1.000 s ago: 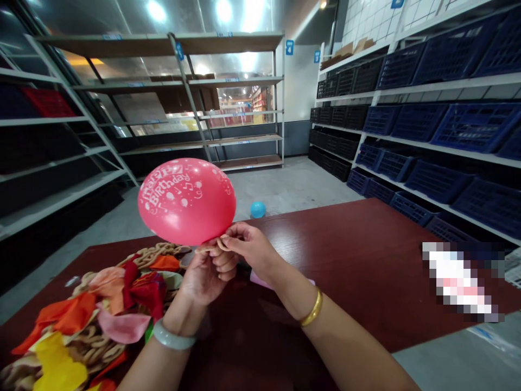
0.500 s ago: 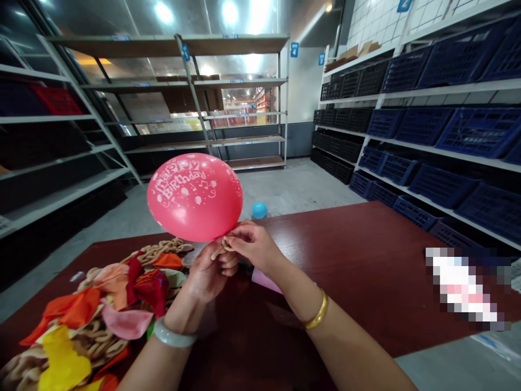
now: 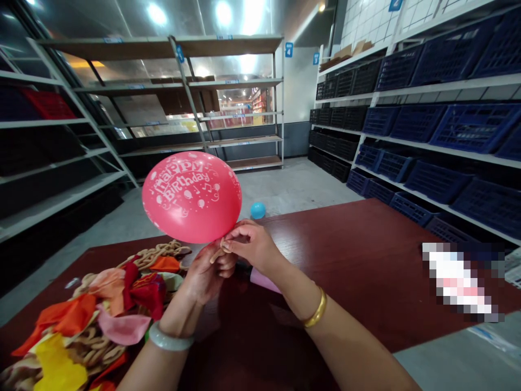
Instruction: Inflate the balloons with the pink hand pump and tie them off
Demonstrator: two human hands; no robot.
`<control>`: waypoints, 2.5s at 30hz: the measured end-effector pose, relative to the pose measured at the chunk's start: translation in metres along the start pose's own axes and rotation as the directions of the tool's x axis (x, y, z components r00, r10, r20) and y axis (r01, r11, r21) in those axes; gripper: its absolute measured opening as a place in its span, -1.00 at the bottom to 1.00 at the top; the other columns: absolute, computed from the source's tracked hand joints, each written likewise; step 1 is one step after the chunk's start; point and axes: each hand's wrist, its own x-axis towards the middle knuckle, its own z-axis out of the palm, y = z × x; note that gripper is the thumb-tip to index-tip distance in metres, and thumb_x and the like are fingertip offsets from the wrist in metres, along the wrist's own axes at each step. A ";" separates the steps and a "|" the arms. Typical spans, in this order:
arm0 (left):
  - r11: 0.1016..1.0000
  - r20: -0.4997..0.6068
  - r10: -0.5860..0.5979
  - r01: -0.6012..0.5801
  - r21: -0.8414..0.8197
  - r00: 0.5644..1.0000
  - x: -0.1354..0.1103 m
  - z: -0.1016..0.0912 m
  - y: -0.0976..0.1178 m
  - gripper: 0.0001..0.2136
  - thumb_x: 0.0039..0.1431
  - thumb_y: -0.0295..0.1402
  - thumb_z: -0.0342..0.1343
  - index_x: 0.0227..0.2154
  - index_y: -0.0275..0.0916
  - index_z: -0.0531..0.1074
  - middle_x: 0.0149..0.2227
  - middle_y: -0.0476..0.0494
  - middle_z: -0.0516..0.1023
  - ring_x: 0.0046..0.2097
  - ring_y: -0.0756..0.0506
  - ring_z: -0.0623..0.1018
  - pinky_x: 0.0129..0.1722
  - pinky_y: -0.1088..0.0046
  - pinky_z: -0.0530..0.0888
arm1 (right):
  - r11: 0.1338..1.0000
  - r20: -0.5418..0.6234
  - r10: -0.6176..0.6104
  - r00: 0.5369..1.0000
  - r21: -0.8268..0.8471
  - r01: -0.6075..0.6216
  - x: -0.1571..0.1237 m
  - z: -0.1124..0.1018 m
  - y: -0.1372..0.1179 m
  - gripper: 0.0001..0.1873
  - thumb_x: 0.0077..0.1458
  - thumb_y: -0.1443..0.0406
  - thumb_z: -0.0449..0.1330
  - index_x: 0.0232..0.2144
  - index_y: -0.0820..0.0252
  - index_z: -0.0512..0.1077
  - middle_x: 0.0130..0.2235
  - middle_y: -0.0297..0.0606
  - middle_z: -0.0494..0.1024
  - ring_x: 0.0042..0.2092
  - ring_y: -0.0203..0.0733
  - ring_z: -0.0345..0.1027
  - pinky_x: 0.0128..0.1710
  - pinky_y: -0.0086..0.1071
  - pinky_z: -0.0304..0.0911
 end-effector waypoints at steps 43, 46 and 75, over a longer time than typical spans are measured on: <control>0.990 0.033 -0.139 0.138 0.020 0.990 -0.003 -0.001 0.004 -0.52 0.02 -0.08 0.24 -0.59 -0.23 0.05 -0.59 0.12 -0.04 -0.55 0.10 -0.03 -0.60 0.60 -0.10 | 0.935 0.127 -0.077 0.989 -0.336 0.116 -0.005 -0.010 -0.017 -0.92 0.14 0.36 0.11 -0.40 0.17 0.37 -0.32 -0.26 0.47 -0.26 -0.21 0.30 -0.22 -0.35 0.18; 0.990 -0.044 -0.115 0.118 0.081 0.992 -0.003 0.000 0.002 -0.59 0.00 -0.12 0.26 -0.58 -0.25 0.16 -0.61 0.13 -0.01 -0.55 0.11 -0.03 -0.59 0.59 -0.11 | 0.952 0.112 0.083 0.990 -0.303 -0.045 -0.005 -0.008 -0.016 -0.91 0.12 0.35 0.12 -0.43 0.20 0.39 -0.39 -0.30 0.48 -0.33 -0.24 0.31 -0.33 -0.39 0.15; 0.988 0.049 -0.157 0.157 0.001 0.986 0.001 -0.002 0.004 -0.66 -0.04 -0.30 0.12 -0.60 -0.19 -0.02 -0.61 0.14 -0.08 -0.57 0.09 -0.07 -0.62 0.57 -0.10 | 0.971 -0.016 0.019 1.000 -0.236 -0.023 -0.010 -0.005 -0.013 -0.92 0.06 0.38 0.24 -0.44 0.15 0.52 -0.38 -0.33 0.56 -0.34 -0.26 0.38 -0.31 -0.40 0.21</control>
